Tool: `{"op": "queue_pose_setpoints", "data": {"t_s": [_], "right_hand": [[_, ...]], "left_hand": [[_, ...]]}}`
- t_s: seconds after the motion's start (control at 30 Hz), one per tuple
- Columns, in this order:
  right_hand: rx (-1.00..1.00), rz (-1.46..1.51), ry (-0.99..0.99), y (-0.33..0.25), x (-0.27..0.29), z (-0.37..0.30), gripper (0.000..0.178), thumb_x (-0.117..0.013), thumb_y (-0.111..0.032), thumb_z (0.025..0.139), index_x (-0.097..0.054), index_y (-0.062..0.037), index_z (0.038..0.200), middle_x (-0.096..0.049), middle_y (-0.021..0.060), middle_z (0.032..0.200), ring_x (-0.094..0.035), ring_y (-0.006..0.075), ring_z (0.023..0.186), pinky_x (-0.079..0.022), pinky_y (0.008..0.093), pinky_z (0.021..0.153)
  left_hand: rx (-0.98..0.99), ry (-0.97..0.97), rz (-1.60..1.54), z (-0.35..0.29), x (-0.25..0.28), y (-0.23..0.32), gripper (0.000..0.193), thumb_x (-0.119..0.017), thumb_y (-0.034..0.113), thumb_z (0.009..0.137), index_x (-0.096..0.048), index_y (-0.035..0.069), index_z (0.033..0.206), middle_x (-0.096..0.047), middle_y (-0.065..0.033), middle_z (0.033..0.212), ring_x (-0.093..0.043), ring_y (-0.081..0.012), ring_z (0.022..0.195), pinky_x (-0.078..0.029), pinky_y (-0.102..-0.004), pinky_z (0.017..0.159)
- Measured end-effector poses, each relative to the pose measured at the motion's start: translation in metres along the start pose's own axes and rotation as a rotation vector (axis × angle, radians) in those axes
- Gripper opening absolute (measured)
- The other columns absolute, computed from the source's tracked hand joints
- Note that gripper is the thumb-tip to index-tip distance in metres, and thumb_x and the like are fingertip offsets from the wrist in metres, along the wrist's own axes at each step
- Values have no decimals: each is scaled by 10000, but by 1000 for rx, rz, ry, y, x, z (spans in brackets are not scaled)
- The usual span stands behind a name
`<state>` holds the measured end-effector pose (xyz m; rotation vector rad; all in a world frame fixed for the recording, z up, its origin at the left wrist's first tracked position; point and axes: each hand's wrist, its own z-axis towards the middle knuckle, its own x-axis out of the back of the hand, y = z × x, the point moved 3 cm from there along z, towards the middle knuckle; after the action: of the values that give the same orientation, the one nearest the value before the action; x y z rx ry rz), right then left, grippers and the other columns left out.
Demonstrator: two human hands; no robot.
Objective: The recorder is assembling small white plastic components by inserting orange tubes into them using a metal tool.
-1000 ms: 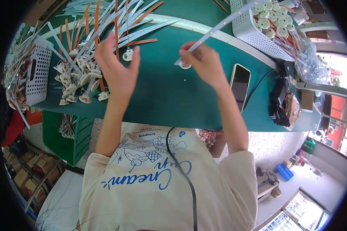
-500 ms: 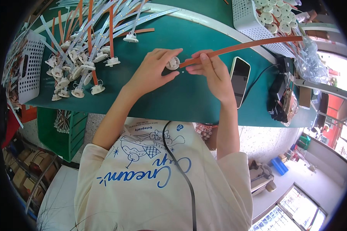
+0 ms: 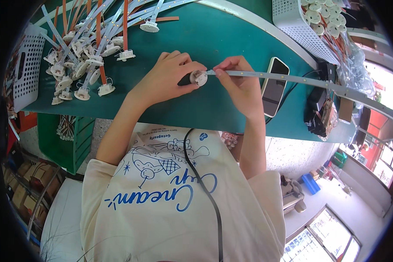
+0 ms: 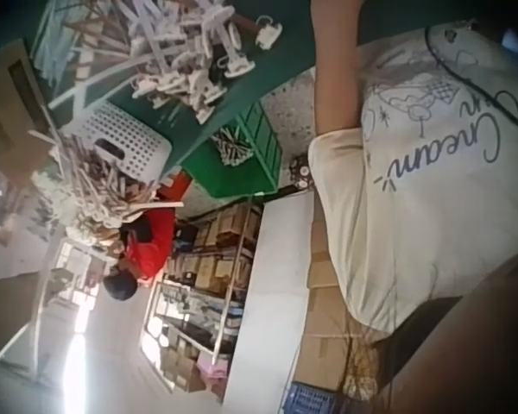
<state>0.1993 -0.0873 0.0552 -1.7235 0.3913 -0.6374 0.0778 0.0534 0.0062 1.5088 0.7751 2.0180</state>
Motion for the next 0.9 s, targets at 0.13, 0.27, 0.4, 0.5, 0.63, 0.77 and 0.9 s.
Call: {"op": "queue_pose_setpoints", "data": {"t_s": [0.13, 0.27, 0.4, 0.5, 0.63, 0.77, 0.9], "right_hand": [[-27, 19, 26, 3, -8, -6, 151, -596, -4, 920, -559, 55, 1055, -639, 116, 1005, -642, 151, 918, -531, 281, 835], [-101, -81, 120, 3, -10, -11, 136, -598, -13, 922, -588, 69, 1030, -663, 113, 935, -676, 162, 853, -552, 263, 781], [-124, -190, 131, 1, -11, -11, 153, -635, -54, 901, -613, 57, 1005, -689, 112, 887, -698, 165, 834, -554, 252, 756], [-137, -274, 111, -2, -12, -9, 167, -650, -48, 894, -612, 69, 1008, -689, 121, 896, -697, 168, 839, -560, 245, 752], [-112, -394, 112, -8, -16, -7, 159, -663, -51, 884, -630, 62, 992, -695, 115, 891, -702, 169, 834, -566, 249, 753], [-4, -615, 110, -21, -23, -8, 112, -680, -79, 854, -663, -3, 934, -716, 98, 827, -724, 202, 772, -565, 277, 694], [1, -693, 78, -29, -27, -7, 112, -669, -60, 862, -659, 15, 945, -710, 93, 831, -719, 178, 792, -564, 266, 717]], "left_hand": [[61, 156, 85, -1, -7, 8, 441, -812, 301, 672, -576, 101, 986, -558, -35, 882, -536, -220, 892, -393, -362, 794], [124, 235, 140, -1, -15, 15, 479, -828, 310, 648, -552, 75, 961, -560, -44, 873, -539, -224, 888, -401, -360, 766], [142, 244, 154, -2, -15, 15, 492, -830, 309, 644, -546, 70, 968, -561, -46, 866, -539, -225, 886, -404, -356, 759], [136, 268, 165, -2, -15, 16, 486, -832, 302, 642, -543, 74, 959, -559, -42, 860, -540, -222, 880, -403, -354, 754], [131, 285, 162, -3, -17, 16, 477, -836, 296, 635, -537, 83, 939, -555, -37, 855, -538, -216, 866, -403, -351, 751], [127, 310, 159, -3, -17, 16, 476, -839, 297, 627, -535, 87, 928, -553, -34, 848, -536, -211, 858, -402, -347, 751], [123, 322, 157, -3, -18, 16, 476, -838, 302, 622, -536, 88, 923, -554, -34, 847, -536, -207, 860, -402, -345, 754]]}}
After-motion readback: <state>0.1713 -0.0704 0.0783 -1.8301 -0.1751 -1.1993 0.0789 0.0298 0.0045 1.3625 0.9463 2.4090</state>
